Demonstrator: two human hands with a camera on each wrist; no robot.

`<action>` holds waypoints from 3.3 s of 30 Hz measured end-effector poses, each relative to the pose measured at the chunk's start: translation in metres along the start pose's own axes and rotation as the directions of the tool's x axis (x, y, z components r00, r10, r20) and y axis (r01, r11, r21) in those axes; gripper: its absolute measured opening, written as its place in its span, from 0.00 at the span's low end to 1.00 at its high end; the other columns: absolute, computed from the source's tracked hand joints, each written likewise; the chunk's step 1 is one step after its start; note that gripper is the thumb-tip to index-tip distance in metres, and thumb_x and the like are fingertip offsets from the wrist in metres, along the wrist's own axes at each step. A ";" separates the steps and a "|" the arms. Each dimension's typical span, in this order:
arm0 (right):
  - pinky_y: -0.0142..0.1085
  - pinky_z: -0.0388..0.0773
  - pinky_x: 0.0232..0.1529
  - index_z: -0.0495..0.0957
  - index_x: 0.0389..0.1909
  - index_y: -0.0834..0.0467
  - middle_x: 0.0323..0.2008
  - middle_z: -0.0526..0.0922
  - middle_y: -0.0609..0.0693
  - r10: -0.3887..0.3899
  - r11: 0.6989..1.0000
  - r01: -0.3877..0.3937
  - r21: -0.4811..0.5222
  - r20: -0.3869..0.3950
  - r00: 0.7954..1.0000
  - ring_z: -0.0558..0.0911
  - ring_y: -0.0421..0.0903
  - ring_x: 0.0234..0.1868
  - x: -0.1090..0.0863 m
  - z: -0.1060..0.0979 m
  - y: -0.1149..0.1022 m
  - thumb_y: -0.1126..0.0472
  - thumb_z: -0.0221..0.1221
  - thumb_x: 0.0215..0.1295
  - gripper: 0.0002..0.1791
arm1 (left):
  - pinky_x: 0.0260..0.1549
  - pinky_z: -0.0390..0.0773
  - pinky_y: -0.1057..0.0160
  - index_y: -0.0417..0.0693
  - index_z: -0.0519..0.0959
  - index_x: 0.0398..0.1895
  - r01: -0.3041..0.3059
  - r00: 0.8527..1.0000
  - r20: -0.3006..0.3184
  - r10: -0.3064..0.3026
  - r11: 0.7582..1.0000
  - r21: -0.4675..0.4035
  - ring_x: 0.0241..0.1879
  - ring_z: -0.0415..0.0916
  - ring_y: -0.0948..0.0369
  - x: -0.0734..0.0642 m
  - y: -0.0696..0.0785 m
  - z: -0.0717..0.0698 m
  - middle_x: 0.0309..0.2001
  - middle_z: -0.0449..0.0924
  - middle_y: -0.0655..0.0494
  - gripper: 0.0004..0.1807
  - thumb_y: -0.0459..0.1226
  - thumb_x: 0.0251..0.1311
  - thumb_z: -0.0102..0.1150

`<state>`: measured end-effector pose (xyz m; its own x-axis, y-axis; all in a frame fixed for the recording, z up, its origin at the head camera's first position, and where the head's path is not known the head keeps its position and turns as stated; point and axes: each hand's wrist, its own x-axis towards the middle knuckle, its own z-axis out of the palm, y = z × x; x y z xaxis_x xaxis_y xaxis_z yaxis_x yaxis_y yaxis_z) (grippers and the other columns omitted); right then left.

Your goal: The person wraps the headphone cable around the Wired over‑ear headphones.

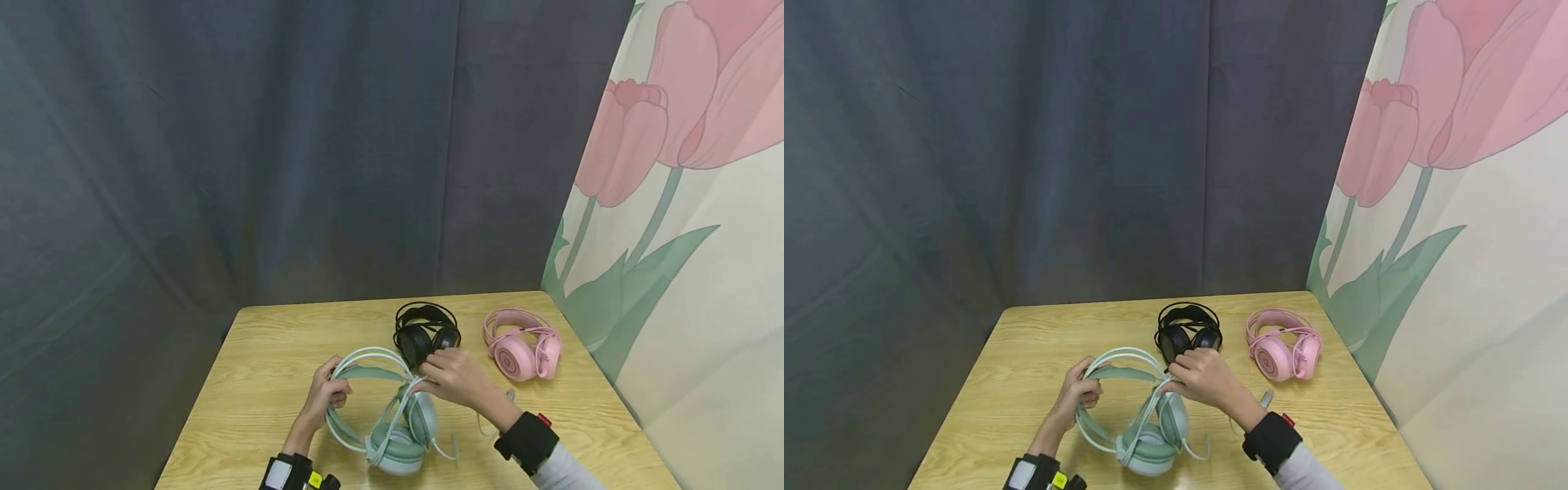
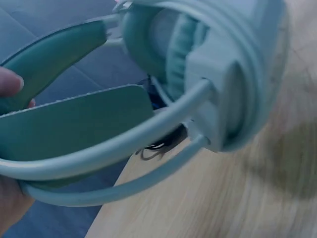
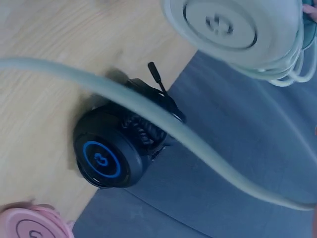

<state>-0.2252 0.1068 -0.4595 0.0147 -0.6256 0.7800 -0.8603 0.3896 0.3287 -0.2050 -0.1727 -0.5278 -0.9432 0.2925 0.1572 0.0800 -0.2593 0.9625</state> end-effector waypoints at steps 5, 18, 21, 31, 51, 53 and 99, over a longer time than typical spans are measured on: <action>0.27 0.55 0.19 0.70 0.17 0.53 0.17 0.64 0.41 0.070 0.996 -0.077 0.054 0.128 0.989 0.58 0.38 0.18 -0.019 0.007 0.000 0.48 0.63 0.42 0.15 | 0.06 0.51 0.68 0.29 0.63 0.45 0.032 0.994 0.102 -0.027 0.999 -0.042 0.08 0.47 0.65 -0.002 0.000 0.002 0.11 0.54 0.54 0.20 0.20 0.44 0.43; 0.27 0.67 0.27 0.75 0.37 0.53 0.31 0.70 0.41 0.392 0.897 -0.431 0.096 0.280 0.877 0.68 0.36 0.26 -0.046 0.007 0.005 0.58 0.46 0.62 0.09 | 0.03 0.42 0.64 0.25 0.60 0.48 -0.046 0.937 0.307 0.165 0.932 -0.359 0.08 0.42 0.63 -0.010 0.000 -0.005 0.16 0.53 0.55 0.21 0.16 0.47 0.28; 0.23 0.63 0.20 0.75 0.31 0.50 0.27 0.69 0.38 0.472 0.858 -0.503 0.106 0.223 0.853 0.65 0.31 0.21 -0.051 0.008 0.007 0.54 0.59 0.51 0.07 | 0.03 0.42 0.67 0.29 0.64 0.49 -0.018 0.932 0.313 0.185 0.883 -0.468 0.08 0.43 0.66 -0.012 -0.004 -0.007 0.17 0.53 0.57 0.25 0.16 0.45 0.28; 0.32 0.68 0.39 0.68 0.53 0.53 0.39 0.71 0.43 0.465 0.819 -0.538 0.202 0.317 0.827 0.69 0.37 0.38 -0.069 0.017 -0.002 0.70 0.43 0.58 0.21 | 0.05 0.45 0.72 0.36 0.66 0.49 -0.020 0.946 0.240 0.217 0.779 -0.627 0.09 0.42 0.66 -0.012 -0.009 -0.003 0.17 0.50 0.58 0.28 0.19 0.44 0.23; 0.34 0.70 0.44 0.65 0.53 0.52 0.45 0.73 0.45 0.423 0.729 -0.541 0.419 0.345 0.838 0.73 0.41 0.46 -0.088 0.036 -0.063 0.59 0.52 0.58 0.20 | 0.07 0.52 0.75 0.34 0.69 0.47 -0.097 0.972 0.064 0.225 0.635 -0.766 0.11 0.42 0.67 0.003 -0.005 0.010 0.26 0.64 0.57 0.29 0.23 0.44 0.19; 0.36 0.69 0.47 0.63 0.55 0.52 0.47 0.72 0.47 0.442 0.690 -0.557 0.461 0.341 0.830 0.71 0.42 0.48 -0.087 0.037 -0.065 0.60 0.54 0.56 0.24 | 0.07 0.52 0.75 0.34 0.68 0.47 -0.105 0.972 0.053 0.230 0.624 -0.774 0.11 0.43 0.67 0.004 -0.003 0.011 0.24 0.61 0.58 0.29 0.23 0.44 0.18; 0.24 0.53 0.08 0.70 0.29 0.46 0.11 0.57 0.32 0.348 0.826 -0.538 0.169 0.597 0.722 0.57 0.28 0.10 -0.045 0.041 -0.083 0.57 0.48 0.62 0.04 | 0.05 0.53 0.72 0.31 0.63 0.37 -0.316 0.787 -0.596 0.162 0.934 -0.164 0.07 0.49 0.64 0.016 0.012 0.023 0.11 0.60 0.54 0.14 0.19 0.43 0.45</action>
<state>-0.1755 0.0753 -0.5440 -0.5934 -0.7199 0.3600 -0.8045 0.5441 -0.2382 -0.2122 -0.1499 -0.5087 -0.9211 -0.3601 0.1478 0.3204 -0.4858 0.8132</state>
